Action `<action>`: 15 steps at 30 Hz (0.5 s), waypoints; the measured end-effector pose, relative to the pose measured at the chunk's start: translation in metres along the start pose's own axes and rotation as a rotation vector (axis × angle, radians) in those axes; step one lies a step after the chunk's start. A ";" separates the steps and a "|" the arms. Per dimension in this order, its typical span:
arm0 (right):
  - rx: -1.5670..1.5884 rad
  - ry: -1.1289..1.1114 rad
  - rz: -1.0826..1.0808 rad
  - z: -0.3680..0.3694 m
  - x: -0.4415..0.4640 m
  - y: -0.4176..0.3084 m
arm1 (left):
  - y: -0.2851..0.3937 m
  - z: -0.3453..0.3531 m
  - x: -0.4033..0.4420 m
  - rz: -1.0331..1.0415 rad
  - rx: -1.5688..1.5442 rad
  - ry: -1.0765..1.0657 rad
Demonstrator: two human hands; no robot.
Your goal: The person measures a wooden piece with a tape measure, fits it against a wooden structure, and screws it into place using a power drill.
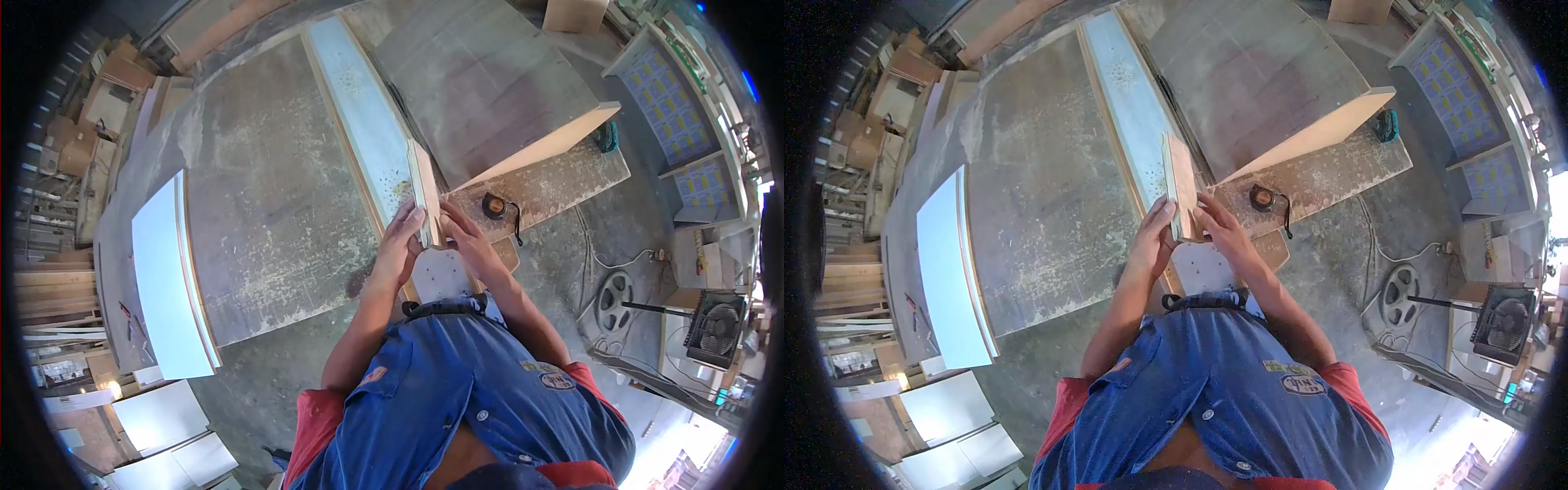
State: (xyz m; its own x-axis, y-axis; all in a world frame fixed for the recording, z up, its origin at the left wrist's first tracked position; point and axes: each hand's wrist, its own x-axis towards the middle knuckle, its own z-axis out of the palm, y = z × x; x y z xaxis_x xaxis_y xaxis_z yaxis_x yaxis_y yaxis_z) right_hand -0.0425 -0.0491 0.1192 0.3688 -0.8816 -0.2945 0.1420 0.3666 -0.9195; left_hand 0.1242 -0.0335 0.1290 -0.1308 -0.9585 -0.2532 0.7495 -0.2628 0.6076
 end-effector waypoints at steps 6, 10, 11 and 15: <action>0.036 0.075 0.046 -0.011 0.012 0.000 | -0.009 -0.006 0.007 -0.055 -0.053 -0.075; -0.157 0.152 -0.062 -0.009 0.011 -0.020 | -0.016 -0.007 0.003 -0.039 0.202 0.067; -0.146 0.148 -0.051 -0.007 0.012 -0.022 | -0.017 -0.007 0.003 -0.050 0.200 0.097; -0.172 0.112 -0.062 -0.004 0.019 -0.020 | -0.021 -0.012 0.003 -0.079 0.255 0.138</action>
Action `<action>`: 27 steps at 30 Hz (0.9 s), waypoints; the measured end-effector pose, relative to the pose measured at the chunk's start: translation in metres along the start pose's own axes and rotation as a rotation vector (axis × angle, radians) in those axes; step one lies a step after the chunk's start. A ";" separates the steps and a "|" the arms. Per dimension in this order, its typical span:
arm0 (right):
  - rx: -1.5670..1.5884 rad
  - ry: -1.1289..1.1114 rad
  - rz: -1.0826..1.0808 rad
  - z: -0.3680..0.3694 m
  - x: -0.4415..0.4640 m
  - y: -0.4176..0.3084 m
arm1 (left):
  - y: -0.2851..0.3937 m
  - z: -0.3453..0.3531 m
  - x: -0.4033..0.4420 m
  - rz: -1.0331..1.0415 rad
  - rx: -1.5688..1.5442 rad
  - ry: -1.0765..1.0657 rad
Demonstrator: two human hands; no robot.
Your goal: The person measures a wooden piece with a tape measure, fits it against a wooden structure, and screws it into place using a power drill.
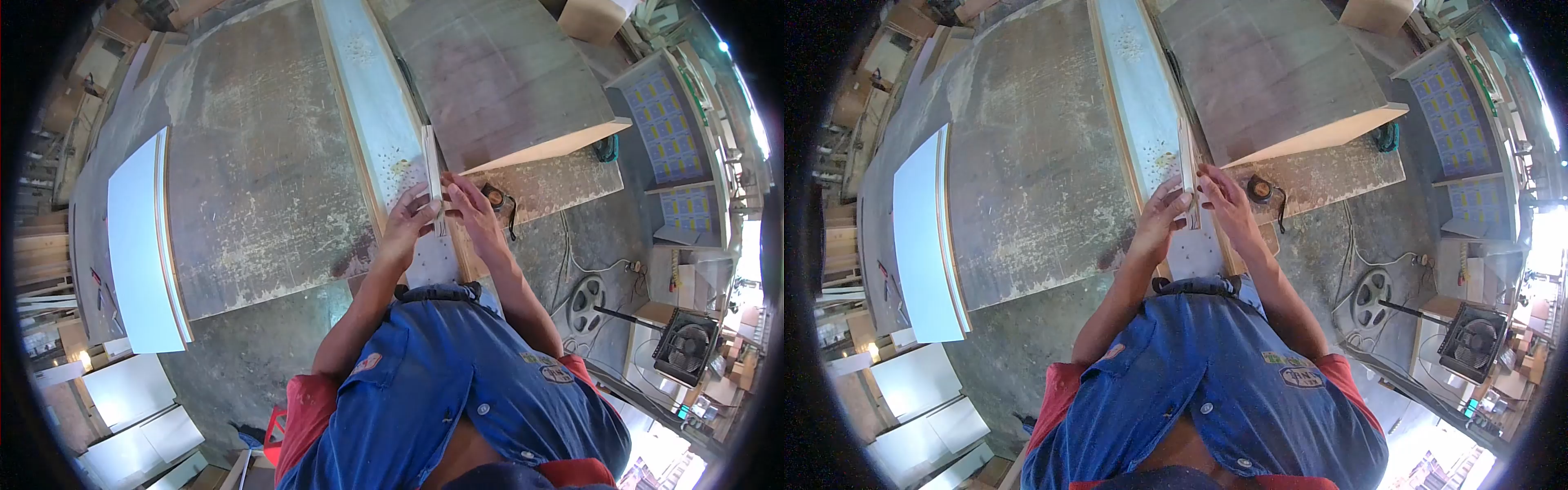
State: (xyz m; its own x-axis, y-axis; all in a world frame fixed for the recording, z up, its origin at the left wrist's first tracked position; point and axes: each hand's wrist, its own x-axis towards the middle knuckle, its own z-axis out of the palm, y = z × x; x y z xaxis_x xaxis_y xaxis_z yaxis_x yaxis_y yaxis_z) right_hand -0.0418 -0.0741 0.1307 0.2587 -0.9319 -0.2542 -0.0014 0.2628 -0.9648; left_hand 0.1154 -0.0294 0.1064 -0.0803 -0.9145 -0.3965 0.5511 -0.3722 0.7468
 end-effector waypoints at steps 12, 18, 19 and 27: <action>0.227 -0.035 0.107 -0.015 0.011 0.027 | -0.017 -0.021 0.008 0.096 0.100 -0.128; -0.790 0.371 -0.524 -0.026 0.062 0.006 | -0.045 -0.064 0.025 0.184 0.243 0.097; -0.790 0.376 -0.527 -0.028 0.075 0.006 | -0.043 -0.068 0.022 0.186 0.244 0.093; -1.529 0.213 -0.499 -0.035 0.136 0.025 | -0.038 -0.117 -0.006 0.413 0.331 0.279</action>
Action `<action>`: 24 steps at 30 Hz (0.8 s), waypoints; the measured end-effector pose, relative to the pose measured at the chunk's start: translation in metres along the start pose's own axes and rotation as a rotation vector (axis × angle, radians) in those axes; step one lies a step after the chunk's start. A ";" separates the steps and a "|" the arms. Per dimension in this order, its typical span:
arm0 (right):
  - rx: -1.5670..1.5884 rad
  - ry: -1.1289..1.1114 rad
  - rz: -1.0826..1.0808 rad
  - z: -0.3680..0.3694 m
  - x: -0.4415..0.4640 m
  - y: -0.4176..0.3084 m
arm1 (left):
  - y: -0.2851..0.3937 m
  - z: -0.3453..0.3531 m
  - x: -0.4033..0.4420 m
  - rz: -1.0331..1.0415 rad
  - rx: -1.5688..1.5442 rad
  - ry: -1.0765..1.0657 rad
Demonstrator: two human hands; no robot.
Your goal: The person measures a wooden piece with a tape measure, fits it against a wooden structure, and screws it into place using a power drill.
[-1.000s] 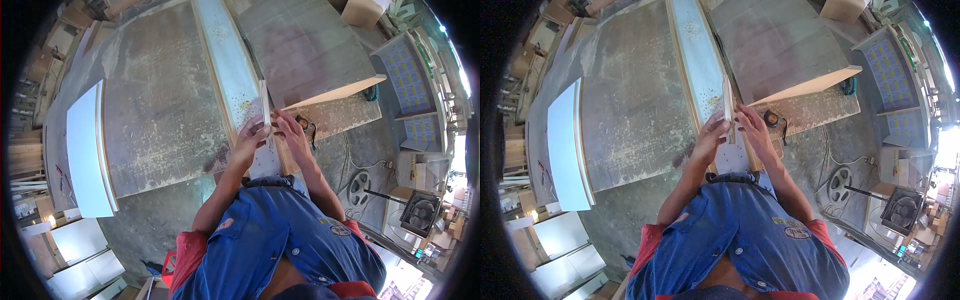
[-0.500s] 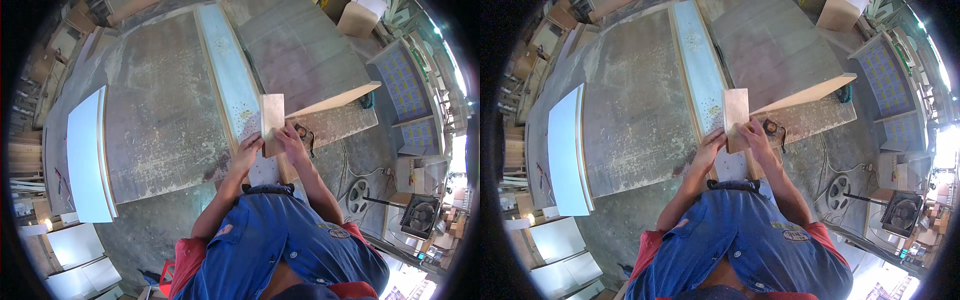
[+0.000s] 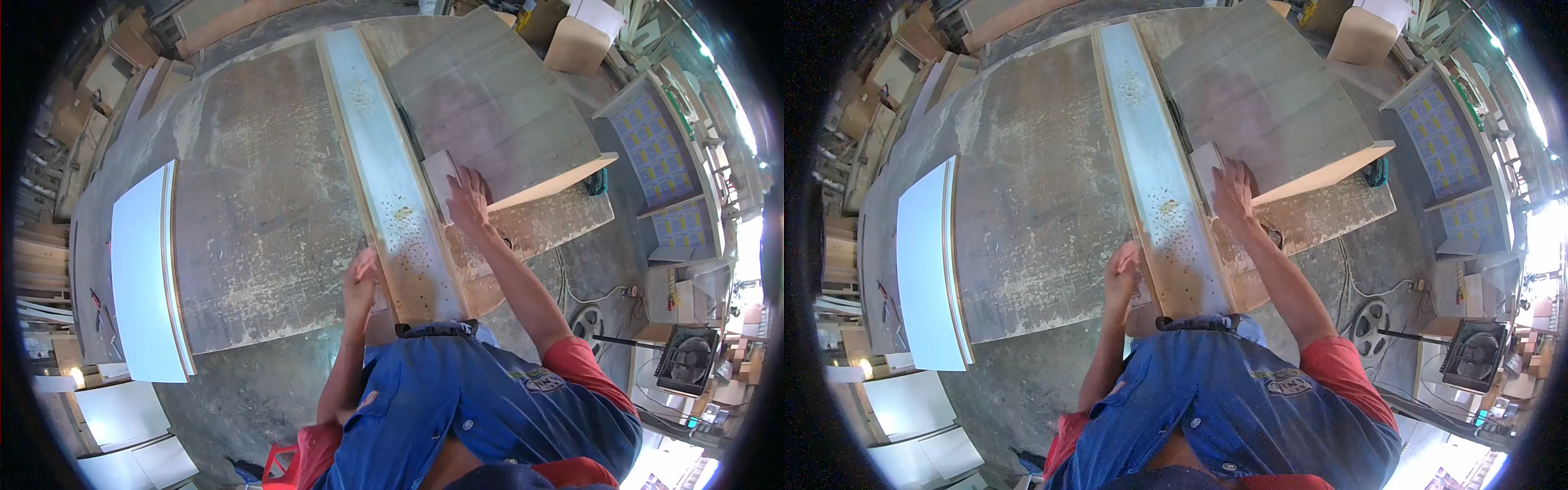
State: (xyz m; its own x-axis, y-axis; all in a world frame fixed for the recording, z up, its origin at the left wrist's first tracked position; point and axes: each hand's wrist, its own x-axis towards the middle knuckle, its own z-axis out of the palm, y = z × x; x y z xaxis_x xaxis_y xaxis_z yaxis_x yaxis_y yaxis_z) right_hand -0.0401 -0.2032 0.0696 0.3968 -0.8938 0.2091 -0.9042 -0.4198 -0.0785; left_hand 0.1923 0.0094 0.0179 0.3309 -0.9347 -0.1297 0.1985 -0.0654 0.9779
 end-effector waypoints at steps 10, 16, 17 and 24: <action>0.083 -0.103 -0.162 0.004 -0.035 0.031 | -0.013 -0.069 -0.007 0.182 0.687 0.476; 0.060 -0.003 -0.225 0.014 -0.019 0.036 | -0.024 -0.045 0.013 0.211 1.207 0.446; 0.035 0.013 -0.234 0.017 -0.014 0.036 | -0.026 -0.045 0.015 0.215 1.201 0.444; -0.121 -0.008 -0.216 0.032 0.015 0.033 | -0.024 -0.046 0.016 0.218 1.186 0.438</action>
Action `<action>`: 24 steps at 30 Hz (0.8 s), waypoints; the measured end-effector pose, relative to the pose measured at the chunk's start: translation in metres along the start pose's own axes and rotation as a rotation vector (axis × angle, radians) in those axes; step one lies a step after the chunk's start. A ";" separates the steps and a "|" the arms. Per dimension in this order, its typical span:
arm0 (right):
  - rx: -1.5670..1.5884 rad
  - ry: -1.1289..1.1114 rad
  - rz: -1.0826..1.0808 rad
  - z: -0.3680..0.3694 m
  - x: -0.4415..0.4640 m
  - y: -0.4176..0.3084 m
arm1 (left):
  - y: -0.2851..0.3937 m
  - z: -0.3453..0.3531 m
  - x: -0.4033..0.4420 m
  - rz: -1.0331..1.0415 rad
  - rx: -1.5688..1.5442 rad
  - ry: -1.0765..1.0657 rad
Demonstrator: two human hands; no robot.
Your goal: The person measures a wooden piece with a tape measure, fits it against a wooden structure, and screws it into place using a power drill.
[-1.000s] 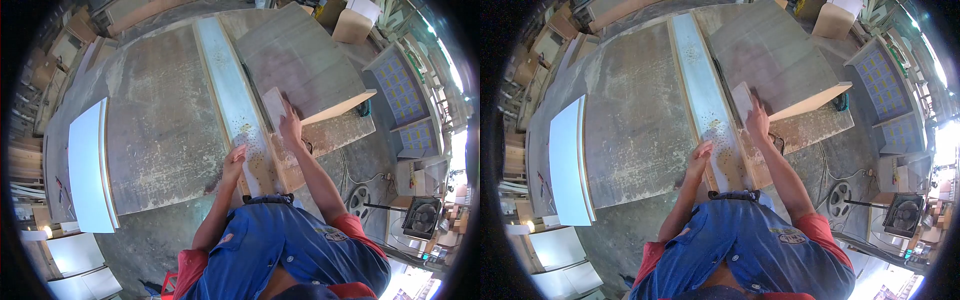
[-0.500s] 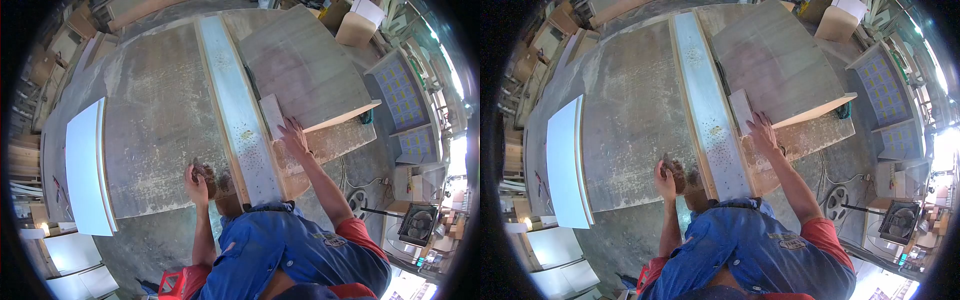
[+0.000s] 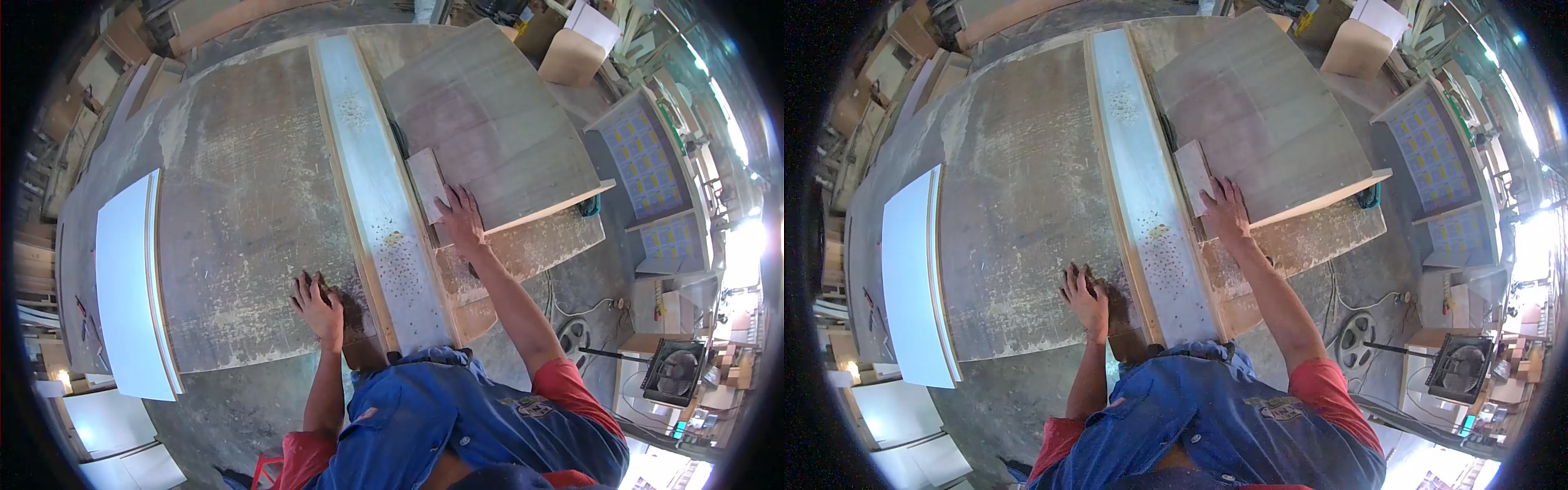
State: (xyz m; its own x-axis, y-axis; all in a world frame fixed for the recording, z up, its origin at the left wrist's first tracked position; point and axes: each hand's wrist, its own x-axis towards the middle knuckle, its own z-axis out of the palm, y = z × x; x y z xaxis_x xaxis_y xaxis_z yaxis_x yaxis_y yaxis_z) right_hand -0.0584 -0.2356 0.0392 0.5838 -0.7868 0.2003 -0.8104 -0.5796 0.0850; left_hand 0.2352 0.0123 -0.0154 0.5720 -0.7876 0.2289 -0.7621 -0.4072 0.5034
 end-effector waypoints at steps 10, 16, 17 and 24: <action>-0.076 -0.021 -0.050 0.005 0.028 0.005 | 0.002 -0.003 0.002 -0.023 0.029 -0.022; 0.015 -0.022 -0.038 -0.002 0.040 0.002 | 0.004 -0.006 0.002 -0.020 -0.019 -0.001; 0.016 -0.003 -0.046 -0.002 0.039 0.001 | 0.004 -0.006 0.003 -0.025 -0.022 -0.001; 0.053 0.032 -0.057 -0.008 0.042 0.002 | 0.010 -0.011 0.005 -0.032 -0.013 -0.005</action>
State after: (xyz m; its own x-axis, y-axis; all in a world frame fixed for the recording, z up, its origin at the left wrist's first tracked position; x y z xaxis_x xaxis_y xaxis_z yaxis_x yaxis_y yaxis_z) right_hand -0.0363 -0.2679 0.0558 0.6260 -0.7457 0.2280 -0.7719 -0.6341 0.0457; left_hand 0.2342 0.0096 -0.0002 0.5947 -0.7765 0.2083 -0.7391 -0.4262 0.5216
